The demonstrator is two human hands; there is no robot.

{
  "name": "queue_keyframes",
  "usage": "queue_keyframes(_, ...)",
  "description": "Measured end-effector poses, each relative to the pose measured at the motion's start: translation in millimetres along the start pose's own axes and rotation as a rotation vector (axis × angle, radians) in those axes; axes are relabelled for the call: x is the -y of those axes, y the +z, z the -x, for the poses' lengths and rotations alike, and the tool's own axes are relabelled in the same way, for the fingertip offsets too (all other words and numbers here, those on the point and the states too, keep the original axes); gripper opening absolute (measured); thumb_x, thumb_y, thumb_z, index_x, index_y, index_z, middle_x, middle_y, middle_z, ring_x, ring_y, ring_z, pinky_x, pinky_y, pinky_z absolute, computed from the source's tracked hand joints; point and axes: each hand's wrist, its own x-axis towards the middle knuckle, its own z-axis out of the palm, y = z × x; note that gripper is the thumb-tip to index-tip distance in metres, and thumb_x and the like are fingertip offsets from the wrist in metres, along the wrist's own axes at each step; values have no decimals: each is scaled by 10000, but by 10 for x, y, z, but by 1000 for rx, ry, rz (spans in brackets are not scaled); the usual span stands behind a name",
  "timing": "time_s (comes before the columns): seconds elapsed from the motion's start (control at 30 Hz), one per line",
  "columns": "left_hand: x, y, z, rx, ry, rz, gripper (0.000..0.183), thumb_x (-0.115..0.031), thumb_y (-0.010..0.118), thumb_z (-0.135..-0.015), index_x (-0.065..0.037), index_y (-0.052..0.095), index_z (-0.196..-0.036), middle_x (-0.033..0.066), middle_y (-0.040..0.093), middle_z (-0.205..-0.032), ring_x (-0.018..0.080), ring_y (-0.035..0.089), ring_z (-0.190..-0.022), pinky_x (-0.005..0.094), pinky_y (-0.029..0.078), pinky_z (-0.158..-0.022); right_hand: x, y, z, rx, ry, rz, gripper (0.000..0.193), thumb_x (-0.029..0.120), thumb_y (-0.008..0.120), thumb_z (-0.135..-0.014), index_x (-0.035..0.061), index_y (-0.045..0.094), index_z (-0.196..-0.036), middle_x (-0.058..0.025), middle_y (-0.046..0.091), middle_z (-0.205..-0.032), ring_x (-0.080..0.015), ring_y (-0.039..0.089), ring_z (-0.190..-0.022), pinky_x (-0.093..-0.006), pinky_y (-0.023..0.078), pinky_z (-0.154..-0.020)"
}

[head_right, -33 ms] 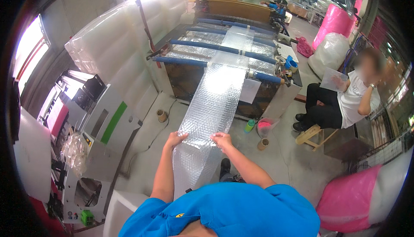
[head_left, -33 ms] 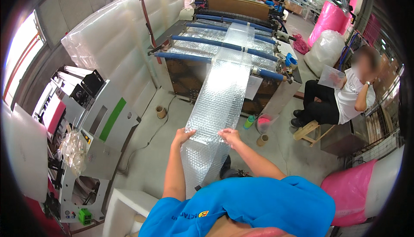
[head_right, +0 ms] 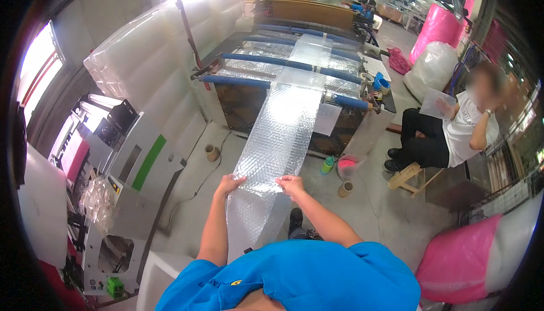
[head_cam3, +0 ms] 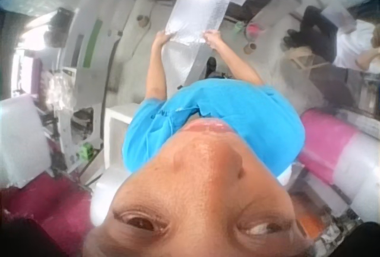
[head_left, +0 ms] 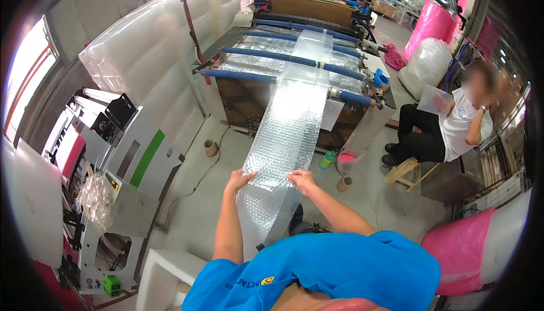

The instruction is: The person stands at a conveyor machine and handles a sheet of bubble wrap, pulling it from the roll and smoothing it onto the rollers. The person uses both hands to guide the material through the machinery while another person sits nearby.

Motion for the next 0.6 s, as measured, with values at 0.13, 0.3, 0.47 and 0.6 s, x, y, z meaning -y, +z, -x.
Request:
queue_keyframes(0.13, 488, 156, -320, -43, 11, -170, 466, -327, 670, -652, 19, 566, -946, 119, 601, -866, 187, 566, -809, 300, 437, -722, -219, -36, -147, -101, -30, 89, 192, 165, 704, -643, 40, 559, -656, 5, 519, -557, -60, 429, -435, -199, 332, -385)
queue_keyframes(0.3, 436, 367, -478, -16, -159, -377, 558, -425, 636, -649, 32, 551, -958, 166, 594, -873, 248, 570, -836, 328, 434, -740, -474, -172, -442, -122, -23, 233, 234, 224, 717, -613, 47, 564, -607, -3, 521, -525, -73, 440, -435, -228, 355, -403)
queue_keyframes(0.47, 772, 473, -855, 12, -203, -456, 577, -444, 594, -683, 64, 539, -951, 217, 569, -908, 292, 550, -891, 338, 424, -766, -577, -275, -691, -8, 85, 256, 242, 255, 730, -601, 47, 609, -624, -18, 564, -562, -74, 467, -460, -225, 383, -433)
queue_keyframes(0.6, 1023, 587, -1006, 49, -254, -415, 616, -468, 577, -686, 83, 531, -958, 248, 544, -945, 321, 526, -933, 349, 412, -795, -634, -356, -796, 49, 133, 320, 234, 263, 732, -598, 58, 636, -658, -18, 576, -582, -79, 481, -482, -227, 389, -443)
